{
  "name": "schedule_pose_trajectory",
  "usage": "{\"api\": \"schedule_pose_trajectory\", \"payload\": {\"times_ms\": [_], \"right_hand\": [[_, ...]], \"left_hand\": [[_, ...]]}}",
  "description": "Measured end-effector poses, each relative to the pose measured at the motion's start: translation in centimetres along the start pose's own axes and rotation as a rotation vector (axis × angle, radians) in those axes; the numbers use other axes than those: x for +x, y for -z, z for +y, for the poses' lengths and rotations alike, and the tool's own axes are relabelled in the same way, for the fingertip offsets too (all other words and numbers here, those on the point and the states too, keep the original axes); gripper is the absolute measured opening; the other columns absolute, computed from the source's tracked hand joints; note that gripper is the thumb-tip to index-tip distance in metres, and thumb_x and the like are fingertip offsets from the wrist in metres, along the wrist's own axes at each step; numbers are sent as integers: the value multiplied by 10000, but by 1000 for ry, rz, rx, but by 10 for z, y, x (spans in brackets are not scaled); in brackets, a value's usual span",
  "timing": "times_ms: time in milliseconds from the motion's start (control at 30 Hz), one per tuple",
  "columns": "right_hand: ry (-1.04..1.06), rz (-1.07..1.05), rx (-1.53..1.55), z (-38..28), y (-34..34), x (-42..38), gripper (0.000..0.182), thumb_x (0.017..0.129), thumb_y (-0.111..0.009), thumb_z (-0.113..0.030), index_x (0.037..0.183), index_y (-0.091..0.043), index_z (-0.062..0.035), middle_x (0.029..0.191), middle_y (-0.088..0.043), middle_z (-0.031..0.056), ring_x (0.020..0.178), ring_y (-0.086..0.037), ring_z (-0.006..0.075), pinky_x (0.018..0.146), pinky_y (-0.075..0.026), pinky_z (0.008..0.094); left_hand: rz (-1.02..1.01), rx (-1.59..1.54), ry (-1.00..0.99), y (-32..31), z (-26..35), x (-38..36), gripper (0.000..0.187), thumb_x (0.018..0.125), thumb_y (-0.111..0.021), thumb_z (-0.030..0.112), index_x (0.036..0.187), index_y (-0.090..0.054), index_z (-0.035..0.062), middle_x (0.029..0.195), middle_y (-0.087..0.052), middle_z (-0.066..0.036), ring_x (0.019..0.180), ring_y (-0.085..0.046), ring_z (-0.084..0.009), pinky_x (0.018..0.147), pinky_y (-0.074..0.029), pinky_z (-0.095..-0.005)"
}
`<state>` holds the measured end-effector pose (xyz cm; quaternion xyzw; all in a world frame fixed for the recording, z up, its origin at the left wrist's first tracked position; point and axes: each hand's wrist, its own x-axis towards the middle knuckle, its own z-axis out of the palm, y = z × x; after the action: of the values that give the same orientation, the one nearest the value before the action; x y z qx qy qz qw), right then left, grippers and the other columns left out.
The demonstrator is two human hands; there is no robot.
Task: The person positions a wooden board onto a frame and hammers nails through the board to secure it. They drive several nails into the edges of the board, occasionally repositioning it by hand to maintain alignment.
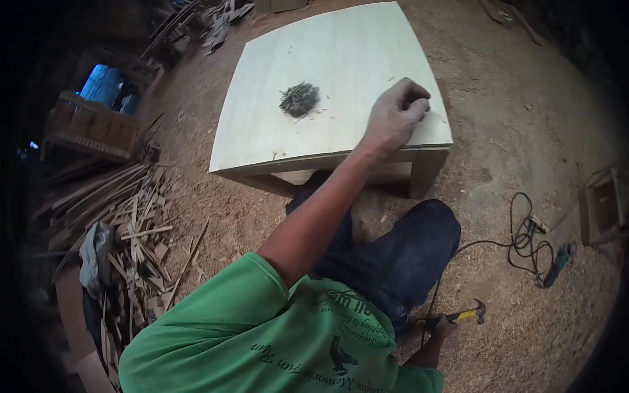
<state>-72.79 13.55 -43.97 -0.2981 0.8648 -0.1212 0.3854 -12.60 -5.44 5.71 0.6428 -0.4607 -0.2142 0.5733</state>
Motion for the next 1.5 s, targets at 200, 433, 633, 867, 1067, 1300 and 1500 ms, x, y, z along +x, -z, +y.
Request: {"api": "schedule_pose_trajectory", "payload": {"times_ms": [200,433,633,867,1067,1300,1500], "right_hand": [[-215,-142,368,-10,-17,9,588,883,-842,-228,1329,-628,92,1263,-725,270,1142,-756,414,1011,-602,482],[-85,13,878,-50,55,-45,241,1020,-722,-310,1005,-653,-79,732,-604,22,605,-633,206,564,-543,389],[241,226,762,-112,52,-165,191,1063,-685,-169,932,-551,-134,599,-467,-36,422,-456,106,400,-381,313],[425,33,435,-184,42,-164,151,1022,-726,-96,964,-588,-105,621,-483,-37,439,-457,99,419,-384,303],[577,32,344,-220,4,-210,159,988,-749,-54,899,-618,-65,662,-541,-17,464,-464,93,448,-371,309],[802,2,149,-253,-7,-298,148,960,-795,-80,942,-660,-21,718,-589,39,620,-577,176,608,-469,374],[841,-2,-31,-267,5,-320,222,951,-822,-154,976,-659,-6,752,-639,152,668,-634,311,677,-497,458]], "left_hand": [[-31,-89,-84,9,-8,1,203,1043,-697,116,1162,-749,-40,963,-761,-81,874,-701,-137,838,-583,-307],[-167,-194,36,19,4,6,269,1063,-728,114,1277,-721,-48,1102,-778,-115,1029,-730,-156,945,-591,-300],[-274,-243,104,21,6,6,355,1051,-759,119,1352,-679,-51,1126,-783,-118,1071,-736,-160,1009,-568,-309],[-200,-248,40,29,2,1,270,1064,-730,133,1280,-739,-29,1078,-808,-86,1044,-729,-140,963,-555,-289],[2,-126,-48,113,7,-37,107,1057,-751,109,1093,-731,10,1016,-791,-55,978,-716,-109,900,-545,-267],[162,531,-122,249,1,-23,166,1029,-757,112,1160,-794,18,1029,-768,-40,893,-693,-120,830,-556,-290],[-30,660,-200,251,5,-36,302,977,-810,142,1271,-805,71,1245,-741,-83,998,-728,-192,905,-597,-343]]}}
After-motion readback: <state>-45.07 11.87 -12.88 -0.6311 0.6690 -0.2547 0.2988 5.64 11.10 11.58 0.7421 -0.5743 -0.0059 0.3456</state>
